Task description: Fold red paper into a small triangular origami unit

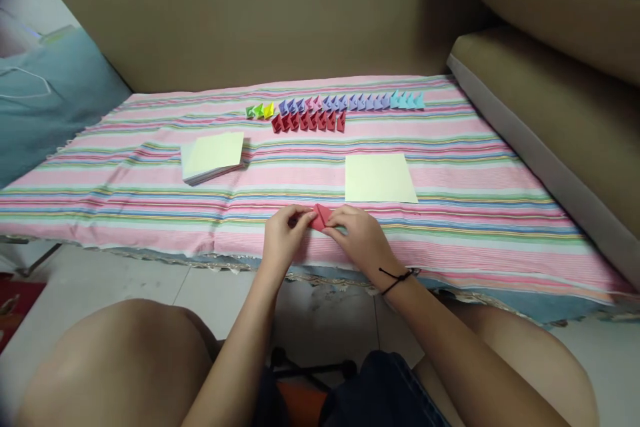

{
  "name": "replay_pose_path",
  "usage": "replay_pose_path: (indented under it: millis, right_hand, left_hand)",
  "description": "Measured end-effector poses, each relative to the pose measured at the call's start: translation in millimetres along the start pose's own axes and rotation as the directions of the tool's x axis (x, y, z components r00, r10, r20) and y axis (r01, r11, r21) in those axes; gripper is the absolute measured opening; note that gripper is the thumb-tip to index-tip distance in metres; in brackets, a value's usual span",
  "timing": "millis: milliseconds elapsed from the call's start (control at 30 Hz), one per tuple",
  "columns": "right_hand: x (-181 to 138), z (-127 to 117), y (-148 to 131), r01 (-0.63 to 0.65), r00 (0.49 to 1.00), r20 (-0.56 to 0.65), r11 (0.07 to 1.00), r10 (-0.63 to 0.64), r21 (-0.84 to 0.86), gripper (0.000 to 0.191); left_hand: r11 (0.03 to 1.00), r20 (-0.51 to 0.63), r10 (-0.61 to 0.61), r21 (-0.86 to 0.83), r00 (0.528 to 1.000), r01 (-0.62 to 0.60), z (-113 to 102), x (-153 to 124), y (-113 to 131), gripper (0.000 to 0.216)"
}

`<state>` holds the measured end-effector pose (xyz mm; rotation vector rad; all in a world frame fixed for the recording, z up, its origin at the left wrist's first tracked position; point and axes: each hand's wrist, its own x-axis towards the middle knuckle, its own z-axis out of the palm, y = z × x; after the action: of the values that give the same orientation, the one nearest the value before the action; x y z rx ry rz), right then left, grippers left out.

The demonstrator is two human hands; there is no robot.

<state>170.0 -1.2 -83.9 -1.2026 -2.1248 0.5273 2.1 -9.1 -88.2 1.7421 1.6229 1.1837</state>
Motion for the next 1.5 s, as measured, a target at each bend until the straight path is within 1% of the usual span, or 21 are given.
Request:
replay_pose_path:
  millis: [100, 167, 233, 367, 433, 500, 567, 633, 700, 767, 867, 933, 1033, 1100, 1167, 1200, 1267, 1333, 1367, 1400, 1500]
  right_hand:
    - [4, 0, -2, -0.023, 1.0, -0.004, 1.0, 0.023, 0.004, 0.006]
    - [5, 0, -3, -0.034, 0.999, 0.003, 0.999, 0.034, -0.013, 0.004]
    - [5, 0, -4, -0.038, 0.999, 0.01, 0.999, 0.038, -0.026, 0.003]
    - [5, -2, -4, -0.043, 0.999, 0.006, 0.999, 0.043, -0.024, 0.012]
    - [4, -2, -3, -0.02, 1.0, 0.004, 0.999, 0.02, -0.032, 0.02]
    - [4, -2, -2, 0.043, 0.999, 0.022, 0.997, -0.041, -0.062, 0.029]
    - [3, -1, 0, 0.101, 0.994, 0.047, 0.989, -0.096, -0.104, 0.034]
    - [3, 1, 1, 0.114, 0.993, 0.049, 0.984, -0.108, -0.135, 0.034]
    - [4, 3, 2, 0.121, 0.992, 0.042, 0.982, -0.116, -0.147, 0.028]
    - [5, 4, 3, 0.149, 0.989, 0.039, 0.978, -0.145, -0.143, 0.021]
    - [8, 4, 5, 0.213, 0.976, 0.061, 0.971, -0.208, -0.104, 0.02]
    - [9, 4, 6, 0.225, 0.972, 0.083, 0.973, -0.219, -0.061, 0.023]
    - [9, 4, 7, 0.187, 0.977, 0.105, 0.982, -0.185, -0.01, 0.026]
    - [9, 3, 8, 0.159, 0.98, 0.118, 0.987, -0.159, 0.009, 0.027]
    - [8, 1, 9, 0.145, 0.98, 0.135, 0.989, -0.148, 0.029, 0.031]
    - [8, 1, 9, 0.144, 0.979, 0.142, 0.989, -0.148, 0.04, 0.034]
    - [7, 0, 10, 0.144, 0.977, 0.152, 0.988, -0.152, 0.059, 0.04]
    - [7, -1, 9, 0.123, 0.979, 0.157, 0.99, -0.134, 0.074, 0.04]
    - [7, -2, 9, 0.101, 0.981, 0.155, 0.991, -0.113, 0.082, 0.039]
    - [7, -2, 7, 0.073, 0.985, 0.151, 0.993, -0.086, 0.091, 0.037]
    - [7, -4, 2, -0.005, 0.99, 0.138, 0.993, -0.012, 0.118, 0.034]
  left_hand:
    - [0.999, 0.046, -0.015, -0.033, 0.999, 0.017, -2, -5, -1, 0.021]
    - [1.0, 0.052, -0.005, -0.029, 0.999, 0.006, -2, -5, -3, 0.029]
    - [0.999, 0.044, 0.002, -0.041, 0.999, 0.0, -2, -5, -5, 0.031]
    - [0.995, 0.043, 0.032, -0.092, 0.999, -0.028, -2, -4, -9, 0.034]
    - [0.994, 0.066, 0.082, -0.075, 0.994, -0.077, -4, -3, -10, 0.025]
    - [0.987, 0.105, 0.155, -0.051, 0.982, -0.15, -9, -3, -13, 0.016]
    - [0.973, 0.163, 0.233, -0.043, 0.959, -0.229, -15, -3, -15, 0.018]
    - [0.953, 0.247, 0.301, -0.043, 0.921, -0.3, -24, -2, -18, 0.024]
    - [0.929, 0.35, 0.356, -0.035, 0.867, -0.367, -33, 1, -19, 0.028]
    - [0.893, 0.451, 0.406, -0.01, 0.795, -0.45, -41, 7, -18, 0.028]
    - [0.837, 0.614, 0.436, -0.007, 0.658, -0.548, -49, 21, -14, 0.024]
    - [0.835, 0.674, 0.433, -0.05, 0.598, -0.548, -52, 33, -10, 0.023]
    - [0.858, 0.713, 0.435, -0.143, 0.55, -0.493, -52, 45, -8, 0.021]
    - [0.874, 0.714, 0.433, -0.182, 0.55, -0.451, -50, 49, -11, 0.02]
    - [0.883, 0.695, 0.433, -0.197, 0.574, -0.427, -46, 48, -14, 0.018]
    - [0.886, 0.68, 0.433, -0.198, 0.592, -0.42, -44, 47, -16, 0.017]
    - [0.898, 0.64, 0.417, -0.18, 0.646, -0.401, -39, 43, -17, 0.014]
    - [0.915, 0.601, 0.381, -0.139, 0.702, -0.378, -35, 39, -15, 0.008]
    - [0.922, 0.587, 0.365, -0.118, 0.723, -0.37, -34, 38, -14, 0.006]
    - [0.925, 0.576, 0.355, -0.101, 0.737, -0.366, -32, 36, -13, 0.005]
    - [0.922, 0.547, 0.363, -0.09, 0.754, -0.378, -29, 33, -11, 0.005]
